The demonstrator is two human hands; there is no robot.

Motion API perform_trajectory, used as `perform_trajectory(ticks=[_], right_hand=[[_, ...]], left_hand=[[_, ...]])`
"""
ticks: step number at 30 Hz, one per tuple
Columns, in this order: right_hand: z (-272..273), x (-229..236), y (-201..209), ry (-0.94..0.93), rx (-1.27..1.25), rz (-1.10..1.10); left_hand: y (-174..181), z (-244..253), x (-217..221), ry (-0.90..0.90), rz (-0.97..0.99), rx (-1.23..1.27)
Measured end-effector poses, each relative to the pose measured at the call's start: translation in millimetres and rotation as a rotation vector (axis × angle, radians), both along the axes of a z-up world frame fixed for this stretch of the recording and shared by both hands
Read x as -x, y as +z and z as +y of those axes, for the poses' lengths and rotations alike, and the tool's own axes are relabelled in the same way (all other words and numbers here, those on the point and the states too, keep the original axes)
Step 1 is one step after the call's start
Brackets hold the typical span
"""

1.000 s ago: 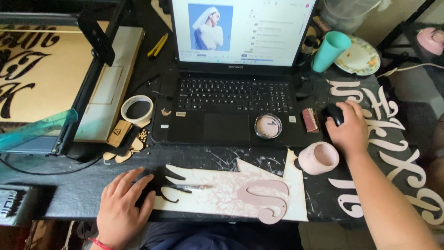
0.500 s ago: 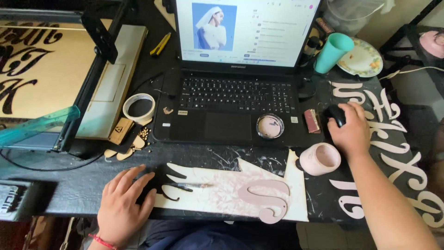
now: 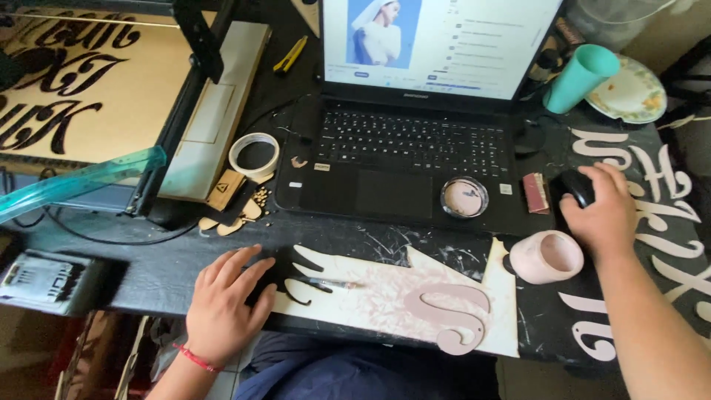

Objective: The person paints a white wooden letter 'S' with a light pink substance using a brush. They dip the brush into a container to reload the paint. After painting, they place the brush down and use a laptop and mouse.

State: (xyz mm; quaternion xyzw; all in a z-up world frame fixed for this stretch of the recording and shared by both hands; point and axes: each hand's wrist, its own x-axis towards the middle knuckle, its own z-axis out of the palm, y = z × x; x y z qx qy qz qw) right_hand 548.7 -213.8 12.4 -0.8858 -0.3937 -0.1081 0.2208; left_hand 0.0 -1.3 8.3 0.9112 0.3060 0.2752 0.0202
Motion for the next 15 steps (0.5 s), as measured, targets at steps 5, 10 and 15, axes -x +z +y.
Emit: perform_trajectory(ticks=[5, 10, 15], right_hand=[[3, 4, 9, -0.039, 0.041, 0.062], [-3, -4, -4, 0.036, -0.019, -0.038], [-1, -10, -6, 0.029, -0.013, -0.038]], left_hand=[[1, 3, -1, 0.0, -0.003, 0.004], [1, 3, -1, -0.02, 0.002, -0.004], [3, 5, -2, -0.025, -0.009, -0.008]])
